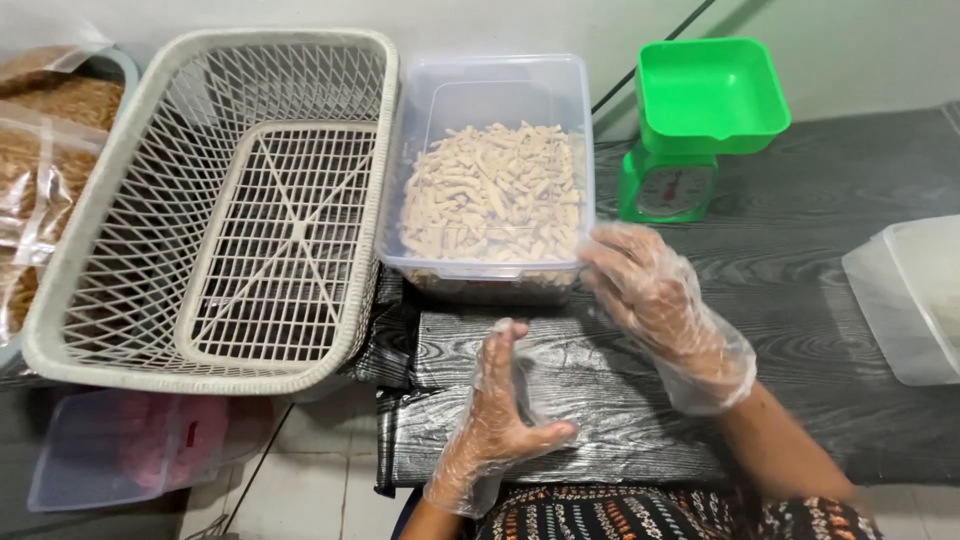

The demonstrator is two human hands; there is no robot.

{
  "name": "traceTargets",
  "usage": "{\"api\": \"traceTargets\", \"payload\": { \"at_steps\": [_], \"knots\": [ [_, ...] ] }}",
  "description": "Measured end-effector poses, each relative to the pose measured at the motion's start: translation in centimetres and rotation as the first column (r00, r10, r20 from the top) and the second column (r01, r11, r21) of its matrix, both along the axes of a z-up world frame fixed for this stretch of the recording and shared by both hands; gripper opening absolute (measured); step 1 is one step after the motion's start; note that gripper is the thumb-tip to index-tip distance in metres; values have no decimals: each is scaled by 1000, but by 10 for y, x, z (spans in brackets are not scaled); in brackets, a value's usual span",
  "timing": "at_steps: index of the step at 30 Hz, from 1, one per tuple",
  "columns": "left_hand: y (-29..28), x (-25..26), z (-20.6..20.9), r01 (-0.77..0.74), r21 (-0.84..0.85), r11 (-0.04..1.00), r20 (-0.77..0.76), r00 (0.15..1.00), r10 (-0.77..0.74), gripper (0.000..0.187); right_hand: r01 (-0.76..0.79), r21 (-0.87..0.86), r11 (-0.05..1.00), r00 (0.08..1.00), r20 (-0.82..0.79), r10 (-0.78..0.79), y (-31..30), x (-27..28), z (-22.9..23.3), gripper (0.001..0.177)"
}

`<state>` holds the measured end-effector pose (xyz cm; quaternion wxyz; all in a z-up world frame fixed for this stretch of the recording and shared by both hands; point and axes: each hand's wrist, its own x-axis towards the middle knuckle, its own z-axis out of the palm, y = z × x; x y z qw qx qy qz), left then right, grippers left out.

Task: The person scoops processed snack pieces from a large container into a small plastic bag using a green spoon, weighs the bag on a scale, and seals it by hand.

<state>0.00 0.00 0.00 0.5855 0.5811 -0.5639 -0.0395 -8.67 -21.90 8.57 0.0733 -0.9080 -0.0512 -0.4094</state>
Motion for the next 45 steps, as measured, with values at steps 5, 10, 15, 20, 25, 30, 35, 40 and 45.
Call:
{"api": "traceTargets", "payload": {
  "at_steps": [5, 10, 15, 20, 25, 30, 35, 40, 45],
  "knots": [
    [8, 0, -21, 78, -250, 965, -472, 860, -192, 108, -52, -122, 991, 995, -95, 41, -20, 14, -5, 16],
    [11, 40, -137, 57, -333, 941, -755, 581, -303, 131, 44, -329, 943, 997, -44, -62, -36, 21, -16, 15],
    [16, 61, -172, -40, -499, 866, -855, -143, -499, 71, -9, -531, 847, 994, -97, -50, -57, 30, -30, 31],
    [21, 51, -84, -139, -284, 949, -897, -312, -314, 65, -40, -652, 758, 998, -66, -4, -53, 29, -31, 35],
    [24, 49, -97, -102, -207, 973, -956, -191, -223, 91, -159, -630, 760, 987, -119, 108, -60, 36, -39, 36],
    [23, 53, -119, -156, -280, 947, -905, -286, -315, 78, -74, -834, 546, 995, -102, -20, -76, 33, -62, 41],
    [25, 53, -119, -112, -227, 967, -933, -259, -249, 86, -80, -777, 625, 997, -69, 41, -70, 39, -63, 32],
    [24, 51, -101, -74, -180, 981, -972, -142, -189, 102, 11, -724, 689, 998, -38, -56, -52, 30, -42, 27],
    [28, 56, -125, 26, -544, 839, -837, -88, -540, 96, -89, -437, 895, 996, -24, 87, -26, 33, 25, 29]
  ]
}}
